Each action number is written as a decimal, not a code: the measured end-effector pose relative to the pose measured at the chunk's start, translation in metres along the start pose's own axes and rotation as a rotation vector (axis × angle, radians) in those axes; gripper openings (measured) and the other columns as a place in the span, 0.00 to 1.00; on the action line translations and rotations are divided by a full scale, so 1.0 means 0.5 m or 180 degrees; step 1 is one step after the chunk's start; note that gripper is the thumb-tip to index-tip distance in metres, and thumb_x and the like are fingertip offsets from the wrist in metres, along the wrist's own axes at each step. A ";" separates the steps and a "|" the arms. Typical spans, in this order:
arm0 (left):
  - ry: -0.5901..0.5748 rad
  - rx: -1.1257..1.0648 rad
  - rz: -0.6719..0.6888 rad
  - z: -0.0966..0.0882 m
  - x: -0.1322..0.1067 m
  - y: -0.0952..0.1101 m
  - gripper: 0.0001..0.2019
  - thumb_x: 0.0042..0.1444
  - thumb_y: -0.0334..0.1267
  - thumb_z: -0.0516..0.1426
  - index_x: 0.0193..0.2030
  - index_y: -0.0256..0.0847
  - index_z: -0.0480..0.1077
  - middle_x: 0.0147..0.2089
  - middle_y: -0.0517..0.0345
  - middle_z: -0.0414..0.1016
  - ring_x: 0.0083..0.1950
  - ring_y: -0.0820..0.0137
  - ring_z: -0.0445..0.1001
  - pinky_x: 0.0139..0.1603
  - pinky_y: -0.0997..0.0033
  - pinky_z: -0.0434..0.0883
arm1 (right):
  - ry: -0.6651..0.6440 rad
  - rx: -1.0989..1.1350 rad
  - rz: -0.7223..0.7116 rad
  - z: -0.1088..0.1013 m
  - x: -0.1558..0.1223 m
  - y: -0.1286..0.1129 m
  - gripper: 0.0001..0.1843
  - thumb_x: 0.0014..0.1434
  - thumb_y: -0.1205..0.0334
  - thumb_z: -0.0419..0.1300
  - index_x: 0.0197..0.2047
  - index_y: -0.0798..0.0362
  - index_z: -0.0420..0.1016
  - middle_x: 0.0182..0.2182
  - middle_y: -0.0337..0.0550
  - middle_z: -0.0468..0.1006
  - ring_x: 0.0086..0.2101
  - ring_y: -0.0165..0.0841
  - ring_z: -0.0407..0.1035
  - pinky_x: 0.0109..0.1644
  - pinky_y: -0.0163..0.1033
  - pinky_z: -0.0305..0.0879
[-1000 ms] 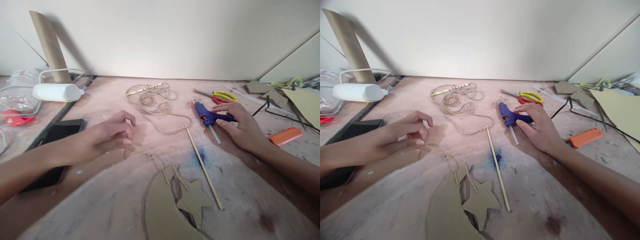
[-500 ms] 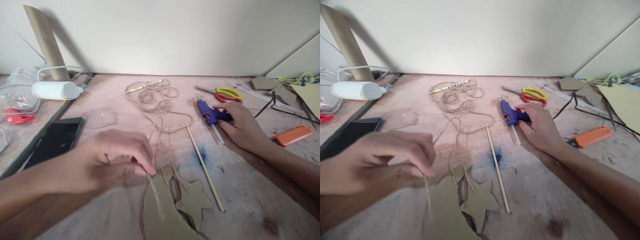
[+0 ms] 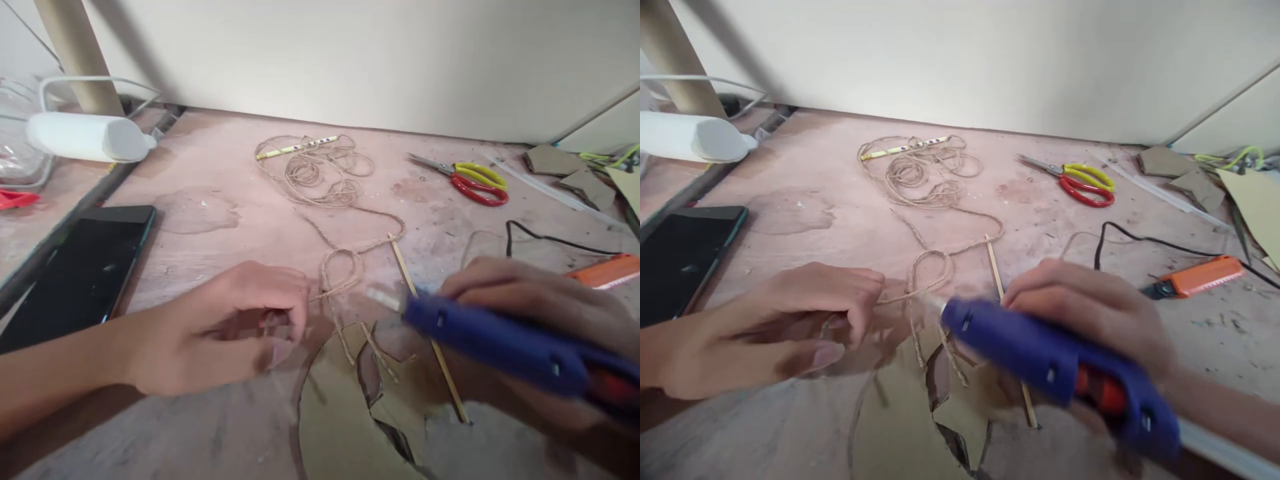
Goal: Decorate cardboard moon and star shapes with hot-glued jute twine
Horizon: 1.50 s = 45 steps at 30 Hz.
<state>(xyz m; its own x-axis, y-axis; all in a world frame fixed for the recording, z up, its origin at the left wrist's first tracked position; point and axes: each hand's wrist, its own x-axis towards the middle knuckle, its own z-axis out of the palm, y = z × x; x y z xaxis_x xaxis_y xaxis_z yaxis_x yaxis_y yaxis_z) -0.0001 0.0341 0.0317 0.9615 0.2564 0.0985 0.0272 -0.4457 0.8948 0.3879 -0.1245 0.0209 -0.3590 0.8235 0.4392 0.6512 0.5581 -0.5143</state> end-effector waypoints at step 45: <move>0.0091 0.1132 0.0349 0.048 0.004 -0.025 0.09 0.89 0.35 0.66 0.69 0.49 0.79 0.41 0.67 0.85 0.42 0.65 0.81 0.59 0.57 0.72 | -0.0631 -0.0047 -0.0733 0.058 0.014 -0.049 0.09 0.85 0.70 0.61 0.52 0.46 0.75 0.34 0.37 0.77 0.31 0.39 0.77 0.39 0.46 0.77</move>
<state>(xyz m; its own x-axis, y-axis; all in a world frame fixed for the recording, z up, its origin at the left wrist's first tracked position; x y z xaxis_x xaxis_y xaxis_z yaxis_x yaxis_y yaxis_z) 0.0080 0.0197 0.0101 0.9561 0.2122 0.2019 0.0225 -0.7406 0.6715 0.3499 -0.1296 0.0151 -0.6210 0.6800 0.3898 0.5467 0.7322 -0.4063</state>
